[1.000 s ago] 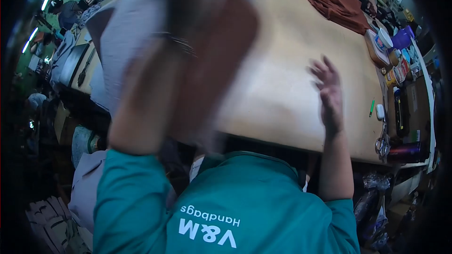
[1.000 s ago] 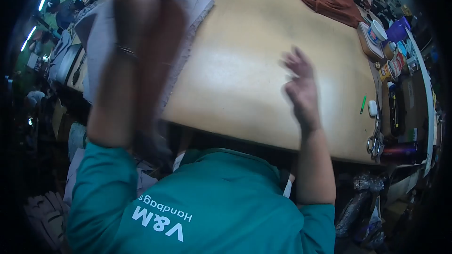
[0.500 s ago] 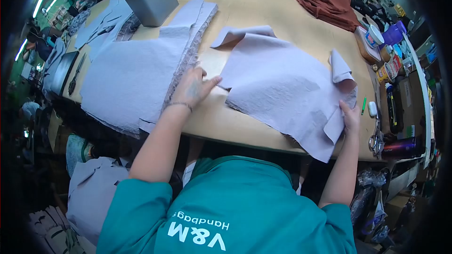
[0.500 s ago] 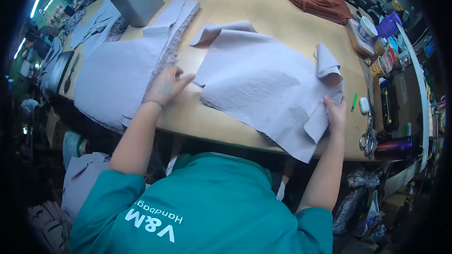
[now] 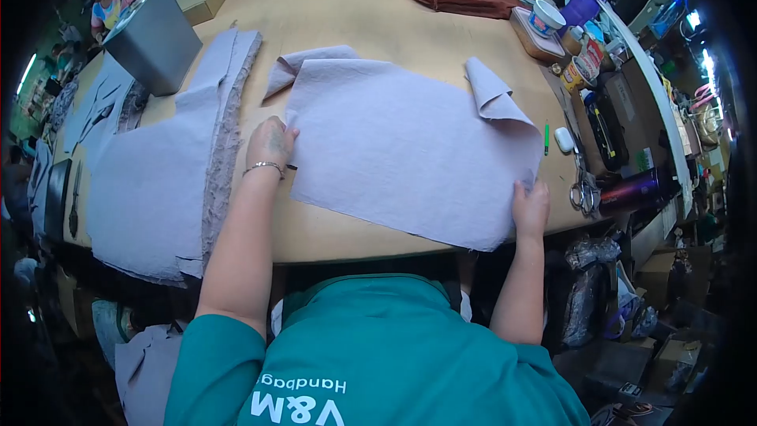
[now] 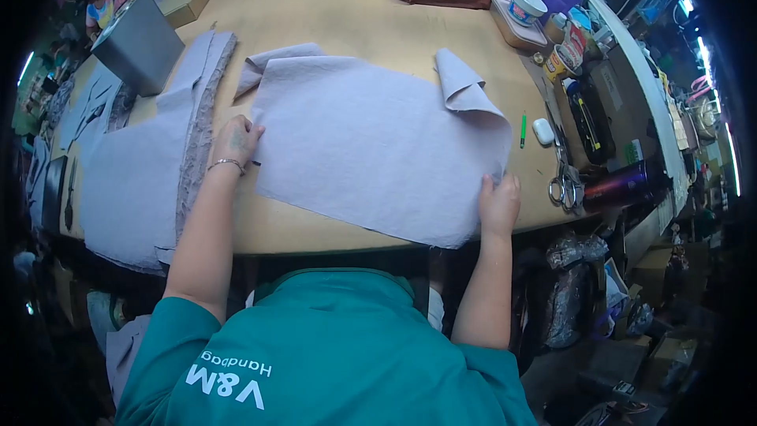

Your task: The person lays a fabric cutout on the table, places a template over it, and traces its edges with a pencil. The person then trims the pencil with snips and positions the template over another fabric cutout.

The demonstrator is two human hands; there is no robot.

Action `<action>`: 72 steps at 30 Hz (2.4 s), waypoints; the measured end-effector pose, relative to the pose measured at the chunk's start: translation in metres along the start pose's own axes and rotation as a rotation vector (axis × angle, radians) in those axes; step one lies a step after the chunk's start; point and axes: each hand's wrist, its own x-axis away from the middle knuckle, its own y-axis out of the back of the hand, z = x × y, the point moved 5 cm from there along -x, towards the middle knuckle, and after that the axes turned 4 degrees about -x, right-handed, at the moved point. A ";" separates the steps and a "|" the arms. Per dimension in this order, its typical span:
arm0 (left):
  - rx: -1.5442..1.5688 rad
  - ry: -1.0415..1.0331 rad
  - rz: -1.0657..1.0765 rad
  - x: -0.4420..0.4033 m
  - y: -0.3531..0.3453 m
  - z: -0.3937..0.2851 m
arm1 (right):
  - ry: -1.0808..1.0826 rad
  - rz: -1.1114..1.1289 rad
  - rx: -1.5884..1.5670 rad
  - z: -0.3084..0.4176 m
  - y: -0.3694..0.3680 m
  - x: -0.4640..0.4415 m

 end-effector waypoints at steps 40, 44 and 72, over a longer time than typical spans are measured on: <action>1.192 0.359 0.430 -0.038 0.036 0.038 | -0.282 0.492 -0.795 0.009 -0.073 -0.108; 1.120 0.202 0.685 -0.010 0.000 0.054 | -0.231 0.535 -0.921 -0.008 -0.054 -0.088; 0.851 0.406 0.424 -0.126 0.009 -0.013 | 0.371 0.304 0.162 0.085 -0.057 -0.011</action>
